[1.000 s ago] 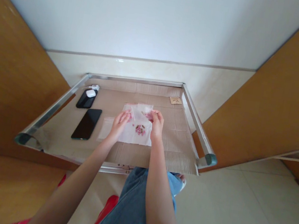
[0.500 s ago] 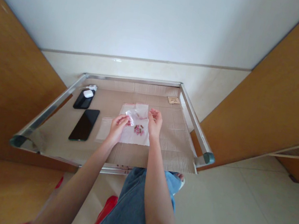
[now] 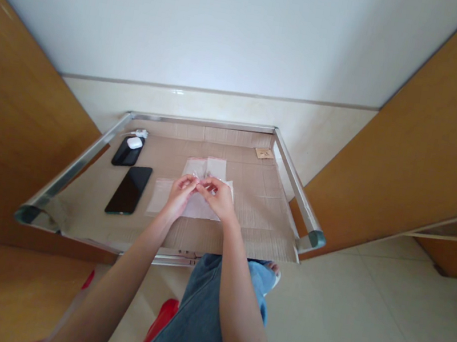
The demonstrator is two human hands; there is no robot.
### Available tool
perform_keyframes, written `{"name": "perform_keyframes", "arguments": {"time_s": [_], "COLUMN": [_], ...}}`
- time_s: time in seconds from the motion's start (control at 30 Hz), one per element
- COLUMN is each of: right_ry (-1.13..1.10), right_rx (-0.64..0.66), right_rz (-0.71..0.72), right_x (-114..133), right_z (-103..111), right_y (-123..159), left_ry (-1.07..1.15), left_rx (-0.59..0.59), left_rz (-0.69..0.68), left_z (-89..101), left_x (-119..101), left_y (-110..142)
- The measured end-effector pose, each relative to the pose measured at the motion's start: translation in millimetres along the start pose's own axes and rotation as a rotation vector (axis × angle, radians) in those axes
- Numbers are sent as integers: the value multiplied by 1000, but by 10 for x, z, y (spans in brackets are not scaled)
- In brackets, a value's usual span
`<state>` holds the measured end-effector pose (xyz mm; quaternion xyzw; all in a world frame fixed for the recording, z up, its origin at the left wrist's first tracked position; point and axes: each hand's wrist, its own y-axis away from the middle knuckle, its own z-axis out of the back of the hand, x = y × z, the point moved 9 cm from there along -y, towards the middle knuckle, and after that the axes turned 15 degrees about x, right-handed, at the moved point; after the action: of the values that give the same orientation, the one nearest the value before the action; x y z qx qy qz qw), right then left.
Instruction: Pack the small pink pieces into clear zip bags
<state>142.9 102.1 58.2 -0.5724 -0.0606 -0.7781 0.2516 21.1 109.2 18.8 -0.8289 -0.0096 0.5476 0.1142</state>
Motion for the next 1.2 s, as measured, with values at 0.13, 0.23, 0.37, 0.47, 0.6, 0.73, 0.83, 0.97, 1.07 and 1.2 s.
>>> {"name": "perform_keyframes", "arguments": {"time_s": [0.13, 0.23, 0.37, 0.47, 0.6, 0.73, 0.83, 0.97, 1.07, 1.2], "right_ry": [-10, -33, -14, 41, 123, 178, 217, 320, 393, 472], "right_rx": [11, 11, -19, -26, -49, -90, -104, -126, -136, -150], "right_rz": [0, -3, -38, -40, -58, -82, -101, -143, -190, -231], "right_x": [-22, -45, -89, -64, -11, 10, 16, 53, 71, 75], "right_z": [8, 20, 51, 57, 72, 90, 85, 84, 83, 74], "right_y": [-1, 0, 5, 3, 10, 14, 8, 15, 29, 35], "left_ry": [-104, -173, -221, -234, -248, -252, -247, -238, -249, -266], "left_rx": [35, 57, 91, 100, 119, 132, 139, 137, 137, 138], "left_rz": [-15, -19, -12, -22, -26, -27, -32, -33, -26, -24], "left_z": [-27, -55, -98, -111, -126, -133, -141, -143, -140, -139], "left_x": [-33, -54, -57, -63, -55, -44, -48, -52, -44, -42], "left_y": [4, 12, 13, 6, -5, -9, -7, -7, -11, -19]}}
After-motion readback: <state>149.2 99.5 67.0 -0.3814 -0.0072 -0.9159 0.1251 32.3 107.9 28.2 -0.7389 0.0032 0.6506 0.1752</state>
